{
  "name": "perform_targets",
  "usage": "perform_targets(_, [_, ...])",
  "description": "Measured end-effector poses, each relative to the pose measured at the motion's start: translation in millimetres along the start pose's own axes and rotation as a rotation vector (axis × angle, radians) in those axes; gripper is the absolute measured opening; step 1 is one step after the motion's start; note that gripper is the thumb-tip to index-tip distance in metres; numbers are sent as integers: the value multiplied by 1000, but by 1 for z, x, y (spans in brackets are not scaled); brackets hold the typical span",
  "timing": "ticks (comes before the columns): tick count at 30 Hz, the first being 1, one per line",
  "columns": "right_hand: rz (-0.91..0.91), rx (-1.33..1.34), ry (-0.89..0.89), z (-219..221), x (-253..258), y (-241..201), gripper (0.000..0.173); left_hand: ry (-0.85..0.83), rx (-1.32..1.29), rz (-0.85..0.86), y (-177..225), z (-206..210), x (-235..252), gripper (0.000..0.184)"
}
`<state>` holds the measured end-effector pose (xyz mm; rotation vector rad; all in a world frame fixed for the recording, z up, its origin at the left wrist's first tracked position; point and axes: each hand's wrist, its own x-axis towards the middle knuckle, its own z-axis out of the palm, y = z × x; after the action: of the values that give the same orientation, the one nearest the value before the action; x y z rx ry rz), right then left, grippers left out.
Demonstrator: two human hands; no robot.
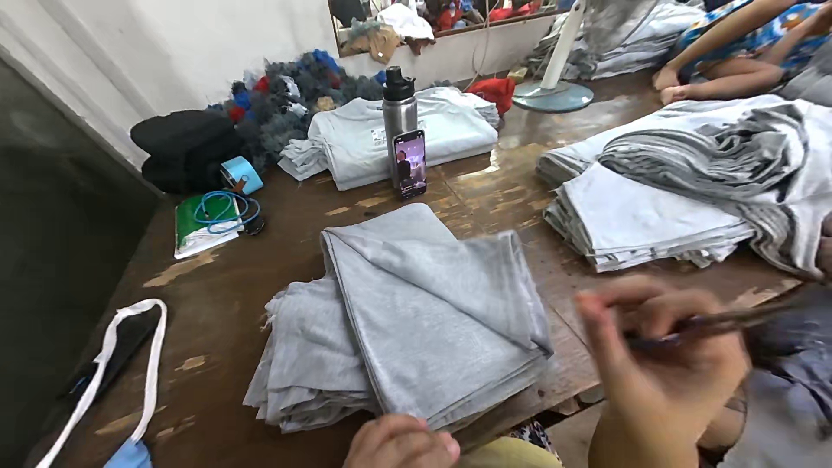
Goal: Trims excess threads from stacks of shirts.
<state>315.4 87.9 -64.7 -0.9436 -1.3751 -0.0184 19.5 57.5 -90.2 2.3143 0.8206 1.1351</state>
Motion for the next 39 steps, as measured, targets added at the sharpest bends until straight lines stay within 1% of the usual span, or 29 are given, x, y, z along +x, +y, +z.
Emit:
perform_targets(2, [52,128,-268,14,-21,-15,20,105,156,-35,-5,11,10,23])
perform_targets(4, [28,152,-482,31,-39,-16,26,180,250,-47,-13,20,16,20])
perform_targets(6, [-8,108,-555,44,-53,-10,20,233,243,-61,-18,23,17,16])
perform_targets(8, [-17,62,-536,52,-60,-9,11,258,211,-70,-21,23,16,14])
perform_targets(11, [-15,95,-498,55,-60,-15,7,279,207,-56,-23,24,14,16])
perform_targets(14, [-4,229,-464,48,-46,-20,15,364,232,-31,-22,24,15,12])
perform_targets(16, [-13,282,-424,43,-38,-21,19,414,245,-39,-21,24,17,12])
perform_targets(18, [-28,296,-374,43,-35,-19,19,415,257,-61,-18,25,21,13])
perform_targets(21, [-31,270,-263,48,-31,-18,19,343,262,-58,-16,25,27,17])
perform_targets(23, [-29,206,-232,56,-30,-15,17,317,174,-71,-10,24,33,19])
perform_targets(24, [-6,166,-262,61,-30,-11,15,337,56,-98,-7,25,36,23])
perform_targets(26, [78,108,-396,73,-35,-3,9,415,-311,-191,2,26,42,29])
perform_targets(27, [98,84,-457,77,-37,-2,11,453,-531,-245,4,26,44,30])
perform_targets(29, [82,89,-520,75,-42,-1,11,535,-942,-345,0,31,46,30])
perform_targets(30, [74,117,-530,71,-44,0,13,574,-1070,-373,-2,34,46,29])
perform_targets(32, [61,166,-535,65,-48,3,21,584,-1141,-356,-7,41,41,26])
perform_targets(34, [56,183,-542,62,-51,3,35,536,-1068,-284,-11,46,36,32])
perform_targets(36, [49,178,-557,59,-53,0,46,554,-973,-273,-11,50,36,38])
perform_targets(39, [27,130,-583,58,-55,-3,47,594,-870,-295,-11,55,36,28])
